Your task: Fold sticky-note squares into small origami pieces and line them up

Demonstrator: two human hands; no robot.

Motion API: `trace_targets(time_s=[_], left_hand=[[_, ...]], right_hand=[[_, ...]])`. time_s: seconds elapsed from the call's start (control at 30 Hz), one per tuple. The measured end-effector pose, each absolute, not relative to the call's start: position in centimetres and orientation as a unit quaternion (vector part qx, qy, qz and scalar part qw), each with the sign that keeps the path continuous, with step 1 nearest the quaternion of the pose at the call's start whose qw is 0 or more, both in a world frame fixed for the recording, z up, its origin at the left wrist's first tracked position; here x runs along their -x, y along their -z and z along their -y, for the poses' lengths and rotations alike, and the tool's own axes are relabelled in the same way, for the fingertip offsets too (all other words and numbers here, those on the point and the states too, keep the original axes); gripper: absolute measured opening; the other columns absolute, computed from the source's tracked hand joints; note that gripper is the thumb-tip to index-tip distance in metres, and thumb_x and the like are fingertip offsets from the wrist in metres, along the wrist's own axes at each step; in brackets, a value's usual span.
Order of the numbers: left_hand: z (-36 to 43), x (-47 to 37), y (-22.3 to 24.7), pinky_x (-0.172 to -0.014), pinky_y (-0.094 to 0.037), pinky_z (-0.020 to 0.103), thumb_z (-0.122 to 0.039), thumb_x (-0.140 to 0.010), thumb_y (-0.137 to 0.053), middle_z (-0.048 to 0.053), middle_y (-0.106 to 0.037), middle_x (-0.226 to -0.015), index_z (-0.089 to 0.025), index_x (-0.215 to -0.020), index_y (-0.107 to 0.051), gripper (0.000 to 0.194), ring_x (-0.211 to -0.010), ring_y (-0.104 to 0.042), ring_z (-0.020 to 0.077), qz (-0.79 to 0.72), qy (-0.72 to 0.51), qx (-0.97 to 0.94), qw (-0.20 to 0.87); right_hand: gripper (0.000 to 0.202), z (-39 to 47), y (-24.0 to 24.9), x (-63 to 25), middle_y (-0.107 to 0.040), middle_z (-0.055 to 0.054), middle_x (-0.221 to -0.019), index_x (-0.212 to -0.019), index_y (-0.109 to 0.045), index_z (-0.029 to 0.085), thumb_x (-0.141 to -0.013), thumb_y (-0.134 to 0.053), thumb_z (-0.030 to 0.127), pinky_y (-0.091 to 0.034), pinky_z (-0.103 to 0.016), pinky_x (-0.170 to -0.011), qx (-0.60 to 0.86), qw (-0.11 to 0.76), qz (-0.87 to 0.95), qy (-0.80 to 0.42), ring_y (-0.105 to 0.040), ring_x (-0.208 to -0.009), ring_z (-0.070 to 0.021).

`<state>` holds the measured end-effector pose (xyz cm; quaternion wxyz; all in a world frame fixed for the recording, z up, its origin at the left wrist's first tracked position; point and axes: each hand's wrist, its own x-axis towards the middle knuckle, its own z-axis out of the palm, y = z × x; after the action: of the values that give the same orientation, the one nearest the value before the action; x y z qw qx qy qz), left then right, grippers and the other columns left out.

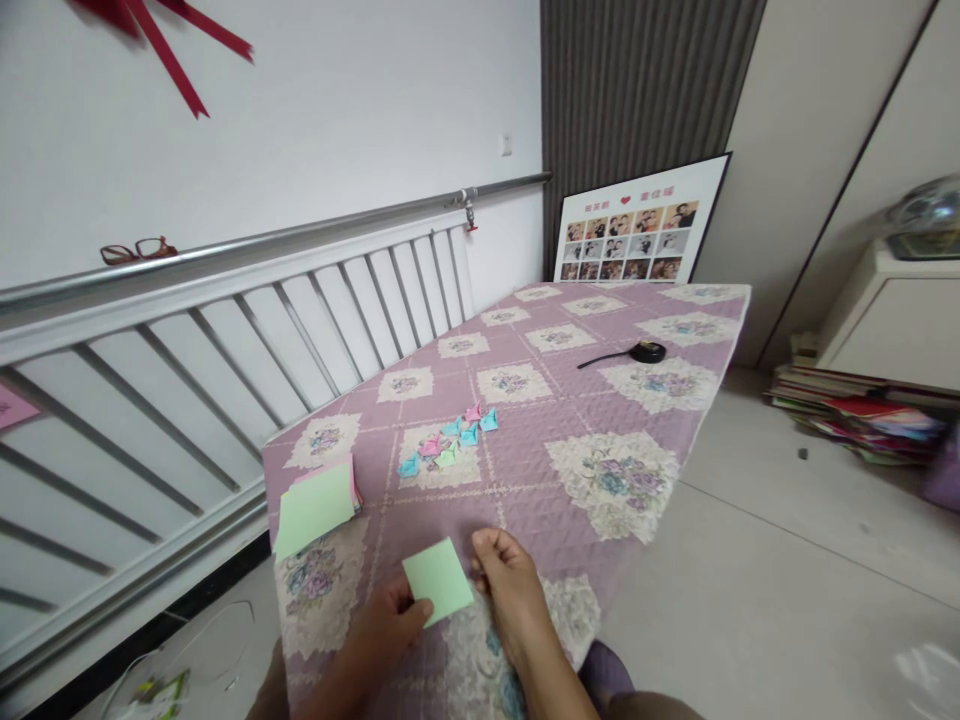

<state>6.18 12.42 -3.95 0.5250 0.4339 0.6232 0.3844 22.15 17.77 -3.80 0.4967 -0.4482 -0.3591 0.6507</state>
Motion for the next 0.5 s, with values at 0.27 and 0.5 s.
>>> trace_targets(time_s=[0.27, 0.5], left_hand=[[-13.1, -7.0, 4.6, -0.046, -0.027, 0.020, -0.055, -0.062, -0.068, -0.008, -0.045, -0.054, -0.017, -0.082, -0.054, 0.045, -0.047, -0.037, 0.0071, -0.588, -0.509, -0.296, 0.555], [-13.0, -7.6, 4.4, -0.045, -0.028, 0.021, -0.054, -0.060, -0.069, -0.007, -0.047, -0.054, -0.017, -0.079, -0.058, 0.043, -0.046, -0.036, 0.0076, -0.604, -0.468, -0.336, 0.551]], right_hand=[[0.033, -15.9, 3.5, -19.8, -0.054, 0.003, -0.061, -0.072, -0.059, 0.017, -0.064, -0.071, 0.046, -0.033, -0.021, -0.049, 0.388, 0.392, 0.452, -0.701, -0.046, -0.055, -0.0098], [0.036, -15.8, 3.9, -19.2, -0.048, 0.006, -0.051, -0.059, -0.050, 0.019, -0.065, -0.066, 0.050, -0.031, -0.022, -0.048, 0.423, 0.412, 0.447, -0.672, -0.041, -0.048, -0.0087]])
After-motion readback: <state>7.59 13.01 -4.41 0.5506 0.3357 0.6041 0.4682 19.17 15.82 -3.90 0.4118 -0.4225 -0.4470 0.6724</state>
